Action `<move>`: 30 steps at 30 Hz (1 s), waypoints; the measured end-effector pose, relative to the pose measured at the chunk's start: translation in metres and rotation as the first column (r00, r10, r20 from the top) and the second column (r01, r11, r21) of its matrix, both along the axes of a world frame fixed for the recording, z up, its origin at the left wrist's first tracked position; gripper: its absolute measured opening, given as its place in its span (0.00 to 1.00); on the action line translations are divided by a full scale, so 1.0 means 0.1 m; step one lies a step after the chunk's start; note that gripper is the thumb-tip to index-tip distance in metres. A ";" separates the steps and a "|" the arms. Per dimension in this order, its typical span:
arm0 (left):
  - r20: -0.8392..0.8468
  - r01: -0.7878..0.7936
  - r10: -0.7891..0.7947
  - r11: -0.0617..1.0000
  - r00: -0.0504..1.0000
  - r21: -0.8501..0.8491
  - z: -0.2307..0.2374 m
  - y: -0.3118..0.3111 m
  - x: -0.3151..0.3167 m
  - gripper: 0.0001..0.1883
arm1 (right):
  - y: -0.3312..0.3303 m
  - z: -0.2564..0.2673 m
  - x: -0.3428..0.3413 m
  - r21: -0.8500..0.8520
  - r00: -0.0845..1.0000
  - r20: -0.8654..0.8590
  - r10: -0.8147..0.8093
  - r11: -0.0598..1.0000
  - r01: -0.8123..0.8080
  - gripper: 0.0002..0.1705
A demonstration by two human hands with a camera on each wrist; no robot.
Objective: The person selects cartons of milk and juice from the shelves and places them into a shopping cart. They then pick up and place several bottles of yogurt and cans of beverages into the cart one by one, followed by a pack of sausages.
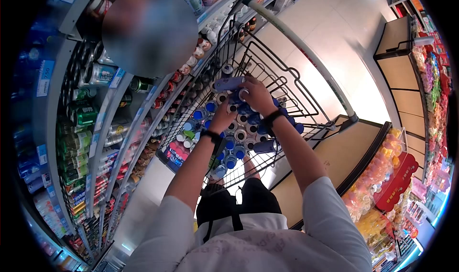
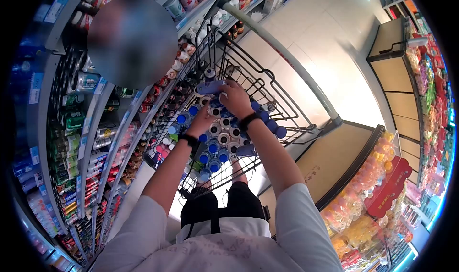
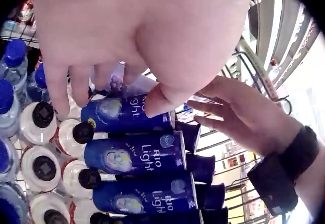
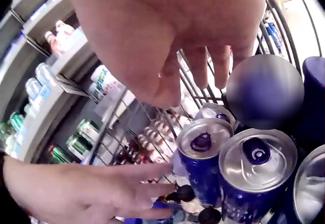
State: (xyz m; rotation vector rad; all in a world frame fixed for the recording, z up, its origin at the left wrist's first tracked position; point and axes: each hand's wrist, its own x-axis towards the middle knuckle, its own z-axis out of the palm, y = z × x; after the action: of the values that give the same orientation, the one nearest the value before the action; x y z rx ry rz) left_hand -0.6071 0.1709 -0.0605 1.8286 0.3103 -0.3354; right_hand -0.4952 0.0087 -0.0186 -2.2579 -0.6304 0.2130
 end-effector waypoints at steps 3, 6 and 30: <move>0.040 -0.067 0.066 0.997 0.997 0.024 -0.10 0.22 -0.59 0.26 | -0.25 0.32 -0.35 0.147 0.999 0.043 -0.022 0.989 0.015 0.09; -0.018 -0.080 0.081 0.994 0.997 0.079 0.89 0.35 -1.16 0.20 | -0.63 0.72 -0.95 0.161 0.997 -0.069 0.023 0.987 -0.012 0.09; 0.299 -0.320 -0.766 0.129 0.569 0.939 6.79 2.32 -4.85 0.14 | 1.56 6.31 -3.37 -0.349 -0.157 0.900 0.406 0.457 -0.818 0.15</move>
State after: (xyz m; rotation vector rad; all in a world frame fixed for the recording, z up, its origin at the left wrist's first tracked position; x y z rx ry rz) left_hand -1.0925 0.4024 0.6189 3.1780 -0.7398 0.7589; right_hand -0.8318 0.1648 0.6128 -1.1464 -2.2962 -0.8854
